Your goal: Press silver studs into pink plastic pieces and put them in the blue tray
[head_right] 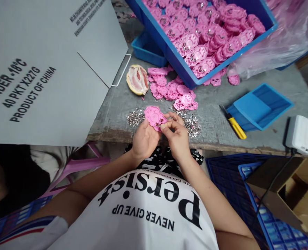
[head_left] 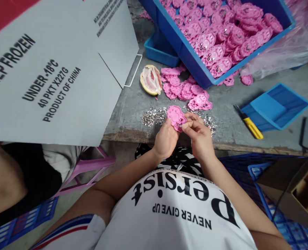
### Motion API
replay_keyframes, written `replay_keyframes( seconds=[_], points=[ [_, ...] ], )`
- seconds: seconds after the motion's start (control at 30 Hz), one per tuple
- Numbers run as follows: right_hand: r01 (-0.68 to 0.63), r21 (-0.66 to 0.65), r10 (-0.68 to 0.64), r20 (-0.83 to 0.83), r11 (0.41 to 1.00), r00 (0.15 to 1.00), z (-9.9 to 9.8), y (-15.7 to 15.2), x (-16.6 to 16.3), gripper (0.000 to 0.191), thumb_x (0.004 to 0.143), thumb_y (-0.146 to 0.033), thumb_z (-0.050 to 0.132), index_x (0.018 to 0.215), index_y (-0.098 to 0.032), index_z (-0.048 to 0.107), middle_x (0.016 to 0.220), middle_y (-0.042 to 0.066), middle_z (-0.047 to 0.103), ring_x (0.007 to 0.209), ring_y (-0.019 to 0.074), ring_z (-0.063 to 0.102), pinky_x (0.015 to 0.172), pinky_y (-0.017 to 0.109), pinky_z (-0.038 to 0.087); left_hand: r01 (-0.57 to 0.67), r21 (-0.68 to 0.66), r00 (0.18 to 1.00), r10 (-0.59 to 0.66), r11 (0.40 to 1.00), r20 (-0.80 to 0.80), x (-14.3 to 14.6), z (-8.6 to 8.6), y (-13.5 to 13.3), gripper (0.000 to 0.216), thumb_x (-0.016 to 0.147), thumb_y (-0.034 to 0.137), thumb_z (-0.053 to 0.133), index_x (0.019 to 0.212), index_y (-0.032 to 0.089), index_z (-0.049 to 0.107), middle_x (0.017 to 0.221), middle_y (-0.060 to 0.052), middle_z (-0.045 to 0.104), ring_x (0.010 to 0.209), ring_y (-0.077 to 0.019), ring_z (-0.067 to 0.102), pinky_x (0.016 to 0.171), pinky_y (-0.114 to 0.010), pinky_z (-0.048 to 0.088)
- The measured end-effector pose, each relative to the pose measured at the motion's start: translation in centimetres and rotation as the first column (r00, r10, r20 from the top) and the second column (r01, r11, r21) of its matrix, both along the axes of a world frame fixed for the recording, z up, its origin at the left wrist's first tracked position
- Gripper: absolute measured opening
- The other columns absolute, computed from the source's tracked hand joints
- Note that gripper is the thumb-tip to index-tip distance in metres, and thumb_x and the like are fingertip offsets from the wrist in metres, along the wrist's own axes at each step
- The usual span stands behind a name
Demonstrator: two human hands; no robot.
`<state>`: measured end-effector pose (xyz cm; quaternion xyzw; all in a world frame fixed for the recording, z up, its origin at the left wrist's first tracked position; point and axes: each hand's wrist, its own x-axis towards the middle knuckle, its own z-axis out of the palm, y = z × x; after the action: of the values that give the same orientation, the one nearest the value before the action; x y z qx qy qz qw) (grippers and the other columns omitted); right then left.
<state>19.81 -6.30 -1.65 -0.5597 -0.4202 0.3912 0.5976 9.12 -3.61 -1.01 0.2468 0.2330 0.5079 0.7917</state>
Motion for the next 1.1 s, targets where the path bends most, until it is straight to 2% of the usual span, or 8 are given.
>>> replay_keyframes(
  seconds=[0.17, 0.4, 0.57, 0.8, 1.1],
  points=[
    [0.028, 0.004, -0.028, -0.082, 1.000, 0.996, -0.2, 0.1, -0.8, 0.016, 0.076, -0.026, 0.076, 0.063, -0.023, 0.068, 0.118, 0.005, 0.067, 0.125, 0.0275, 0.055, 0.116, 0.049, 0.034, -0.025, -0.035, 0.994, 0.029, 0.999, 0.107, 0.5, 0.3, -0.5, 0.046, 0.104, 0.037, 0.036, 0.144, 0.022, 0.053, 0.137, -0.007, 0.067, 0.148, -0.0256, 0.047, 0.125, -0.044, 0.035],
    [0.064, 0.037, -0.060, -0.083, 0.997, 0.995, -0.4, 0.0, -1.0, 0.014, 0.077, -0.023, 0.074, 0.064, -0.024, 0.070, 0.115, 0.005, 0.067, 0.123, 0.0263, 0.056, 0.114, 0.049, 0.035, -0.018, -0.023, 0.997, 0.020, 1.000, 0.078, 0.6, 0.4, -0.8, 0.050, 0.103, 0.042, 0.037, 0.147, 0.022, 0.050, 0.141, -0.008, 0.064, 0.151, -0.0275, 0.043, 0.127, -0.047, 0.033],
    [0.079, 0.039, -0.074, -0.110, 0.996, 0.991, -0.1, -0.2, -1.5, 0.017, 0.076, -0.021, 0.073, 0.061, -0.024, 0.067, 0.117, 0.005, 0.068, 0.121, 0.0255, 0.057, 0.114, 0.048, 0.035, -0.040, 0.004, 0.997, 0.040, 0.999, 0.063, 0.8, 0.6, -1.0, 0.050, 0.104, 0.040, 0.035, 0.151, 0.025, 0.045, 0.145, -0.006, 0.061, 0.152, -0.0267, 0.041, 0.127, -0.046, 0.033],
    [0.102, 0.009, -0.097, -0.254, 0.995, 0.962, -0.1, -0.1, -1.9, 0.016, 0.072, -0.024, 0.074, 0.058, -0.023, 0.067, 0.111, 0.006, 0.069, 0.117, 0.0261, 0.057, 0.112, 0.047, 0.036, -0.060, -0.123, 0.996, 0.068, 0.991, 0.061, 1.0, 0.5, -1.1, 0.051, 0.105, 0.039, 0.032, 0.154, 0.027, 0.041, 0.149, -0.006, 0.058, 0.151, -0.0267, 0.042, 0.128, -0.048, 0.032],
    [0.114, -0.019, -0.115, -0.286, 0.993, 0.951, 0.0, 0.0, -2.1, 0.014, 0.070, -0.025, 0.074, 0.058, -0.023, 0.068, 0.109, 0.005, 0.069, 0.112, 0.0253, 0.057, 0.108, 0.045, 0.038, -0.069, -0.189, 0.993, 0.086, 0.980, 0.082, 1.0, 0.0, -1.1, 0.052, 0.106, 0.035, 0.030, 0.157, 0.027, 0.038, 0.150, -0.005, 0.059, 0.150, -0.0250, 0.044, 0.129, -0.046, 0.029]
  ],
)
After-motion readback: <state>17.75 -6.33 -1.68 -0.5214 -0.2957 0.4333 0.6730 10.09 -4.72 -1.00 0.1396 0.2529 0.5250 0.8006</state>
